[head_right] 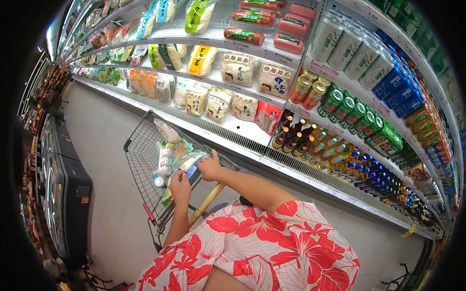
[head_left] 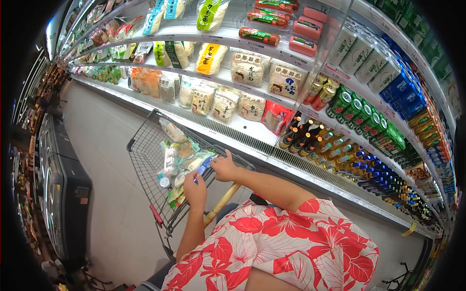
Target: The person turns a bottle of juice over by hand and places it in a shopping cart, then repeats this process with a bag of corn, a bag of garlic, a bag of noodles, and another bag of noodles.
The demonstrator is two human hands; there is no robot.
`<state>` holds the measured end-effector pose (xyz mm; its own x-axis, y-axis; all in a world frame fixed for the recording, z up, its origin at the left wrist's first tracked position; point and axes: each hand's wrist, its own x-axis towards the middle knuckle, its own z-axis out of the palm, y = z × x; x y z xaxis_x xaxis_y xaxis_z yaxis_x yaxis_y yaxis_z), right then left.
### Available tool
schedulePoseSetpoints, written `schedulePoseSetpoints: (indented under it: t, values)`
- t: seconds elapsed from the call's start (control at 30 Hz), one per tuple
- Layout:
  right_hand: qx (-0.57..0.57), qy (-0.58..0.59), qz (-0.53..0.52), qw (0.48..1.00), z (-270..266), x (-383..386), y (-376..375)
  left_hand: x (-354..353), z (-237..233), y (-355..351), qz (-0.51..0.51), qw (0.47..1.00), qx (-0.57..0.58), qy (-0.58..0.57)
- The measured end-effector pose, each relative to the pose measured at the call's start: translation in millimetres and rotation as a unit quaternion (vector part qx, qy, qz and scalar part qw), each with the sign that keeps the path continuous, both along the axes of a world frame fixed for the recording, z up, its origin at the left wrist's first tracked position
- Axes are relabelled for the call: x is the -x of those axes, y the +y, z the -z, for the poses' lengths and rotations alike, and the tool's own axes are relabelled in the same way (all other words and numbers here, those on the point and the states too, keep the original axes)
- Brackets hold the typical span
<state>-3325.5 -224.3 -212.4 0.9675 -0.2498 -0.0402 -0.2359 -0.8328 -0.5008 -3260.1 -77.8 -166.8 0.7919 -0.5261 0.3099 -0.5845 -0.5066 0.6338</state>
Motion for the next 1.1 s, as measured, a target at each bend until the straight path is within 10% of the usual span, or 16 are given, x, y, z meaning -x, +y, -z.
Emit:
schedulePoseSetpoints:
  t: [0.17, 0.3, 0.37, 0.43, 0.5, 0.77, 0.97, 1.1]
  values:
    - [-0.168, -0.187, 0.02, 0.968, -14, 24, -54, -5, 16, -83, 0.093, 0.995, -0.012, 0.029]
    - [-0.243, -0.309, 0.274, 0.878, 13, 37, -124, -7, 22, -163, 0.2, 0.978, -0.048, -0.021]
    - [-0.439, -0.235, 0.41, 0.764, 48, 33, -159, -8, 30, -210, 0.231, 0.971, -0.063, 0.01]
    - [-0.655, -0.205, 0.501, 0.528, 97, 28, -200, -15, 50, -266, 0.275, 0.951, -0.12, 0.069]
    - [-0.678, -0.168, 0.594, 0.399, 162, 25, -235, -18, 86, -323, 0.317, 0.934, -0.131, 0.1]
    - [-0.362, -0.16, 0.754, 0.525, 292, 24, -353, -20, 179, -465, 0.411, 0.829, -0.37, 0.079]
    - [-0.152, -0.015, 0.815, 0.558, 221, 11, -361, -46, 287, -529, 0.458, 0.823, -0.328, 0.071]
    - [-0.019, -0.002, 0.731, 0.683, 295, 23, -387, -49, 308, -544, 0.46, 0.842, -0.267, 0.088]
